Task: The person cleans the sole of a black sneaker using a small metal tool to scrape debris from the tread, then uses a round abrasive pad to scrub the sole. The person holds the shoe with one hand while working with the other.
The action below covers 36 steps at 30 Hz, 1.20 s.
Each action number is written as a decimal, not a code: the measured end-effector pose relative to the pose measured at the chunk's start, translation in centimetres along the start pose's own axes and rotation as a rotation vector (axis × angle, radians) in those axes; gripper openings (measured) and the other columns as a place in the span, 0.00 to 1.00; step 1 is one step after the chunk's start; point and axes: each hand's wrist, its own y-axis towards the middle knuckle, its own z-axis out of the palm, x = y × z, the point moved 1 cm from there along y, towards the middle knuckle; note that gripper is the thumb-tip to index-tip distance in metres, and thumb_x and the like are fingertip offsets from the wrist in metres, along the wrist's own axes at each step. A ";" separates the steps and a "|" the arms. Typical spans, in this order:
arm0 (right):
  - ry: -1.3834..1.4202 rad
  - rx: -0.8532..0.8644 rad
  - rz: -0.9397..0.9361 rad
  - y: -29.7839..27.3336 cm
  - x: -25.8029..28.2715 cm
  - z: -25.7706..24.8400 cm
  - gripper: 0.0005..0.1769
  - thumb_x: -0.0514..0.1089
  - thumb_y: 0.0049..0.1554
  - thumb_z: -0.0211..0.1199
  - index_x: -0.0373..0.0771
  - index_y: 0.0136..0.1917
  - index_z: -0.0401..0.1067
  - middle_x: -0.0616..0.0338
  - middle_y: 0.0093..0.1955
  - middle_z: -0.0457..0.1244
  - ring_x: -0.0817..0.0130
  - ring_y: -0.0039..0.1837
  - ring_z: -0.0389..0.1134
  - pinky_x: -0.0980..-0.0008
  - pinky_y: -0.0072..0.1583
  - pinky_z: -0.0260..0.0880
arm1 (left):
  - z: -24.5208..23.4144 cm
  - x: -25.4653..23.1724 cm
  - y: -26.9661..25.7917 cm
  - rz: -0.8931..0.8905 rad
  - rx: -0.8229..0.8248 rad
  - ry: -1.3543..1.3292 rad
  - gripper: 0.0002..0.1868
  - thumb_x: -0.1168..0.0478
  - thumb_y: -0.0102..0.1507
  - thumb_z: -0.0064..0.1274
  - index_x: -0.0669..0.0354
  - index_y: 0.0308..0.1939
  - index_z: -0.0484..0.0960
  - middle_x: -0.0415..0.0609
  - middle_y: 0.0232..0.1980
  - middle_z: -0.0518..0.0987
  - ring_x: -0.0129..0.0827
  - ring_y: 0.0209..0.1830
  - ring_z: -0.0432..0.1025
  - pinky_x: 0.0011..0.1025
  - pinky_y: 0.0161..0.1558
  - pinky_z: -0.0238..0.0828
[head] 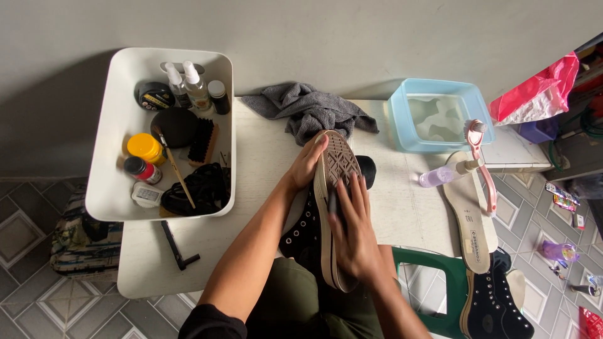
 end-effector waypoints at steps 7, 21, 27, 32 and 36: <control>0.031 0.023 -0.087 11.7 -4.3 0.1 0.30 0.47 0.68 0.45 0.38 0.80 0.55 0.40 0.84 0.46 0.50 0.86 0.39 0.53 0.83 0.35 | 0.6 -2.9 -0.3 -0.066 -0.011 0.022 0.41 0.37 0.69 0.22 0.63 0.75 0.61 0.60 0.78 0.61 0.38 0.80 0.52 0.34 0.78 0.45; 0.008 0.111 0.231 -7.2 0.6 -1.4 0.39 0.57 0.64 0.47 0.40 0.83 0.46 0.49 0.87 0.38 0.49 0.88 0.32 0.48 0.80 0.37 | 0.3 -1.4 -0.2 0.019 0.029 0.130 0.38 0.39 0.71 0.20 0.65 0.64 0.73 0.60 0.64 0.75 0.41 0.68 0.67 0.35 0.73 0.58; 0.079 0.018 0.189 -5.5 1.9 -0.7 0.34 0.47 0.67 0.42 0.39 0.83 0.45 0.46 0.88 0.33 0.48 0.88 0.24 0.48 0.82 0.31 | 1.0 -3.3 -0.8 0.076 0.118 0.138 0.36 0.35 0.71 0.19 0.60 0.49 0.74 0.55 0.46 0.76 0.40 0.50 0.72 0.36 0.60 0.66; -0.085 -0.057 -0.073 4.4 -2.0 0.7 0.34 0.43 0.66 0.49 0.37 0.83 0.50 0.40 0.86 0.39 0.36 0.85 0.33 0.40 0.79 0.36 | -0.6 -0.5 -0.6 0.085 0.023 0.161 0.32 0.45 0.78 0.27 0.67 0.70 0.71 0.67 0.72 0.67 0.52 0.76 0.57 0.54 0.78 0.42; -0.017 -0.022 -0.095 11.0 -6.7 1.2 0.33 0.53 0.68 0.46 0.38 0.82 0.55 0.38 0.83 0.47 0.36 0.84 0.41 0.44 0.80 0.39 | -0.2 -2.5 -0.1 0.027 0.046 0.180 0.36 0.39 0.76 0.25 0.64 0.73 0.67 0.63 0.74 0.67 0.52 0.77 0.57 0.52 0.79 0.43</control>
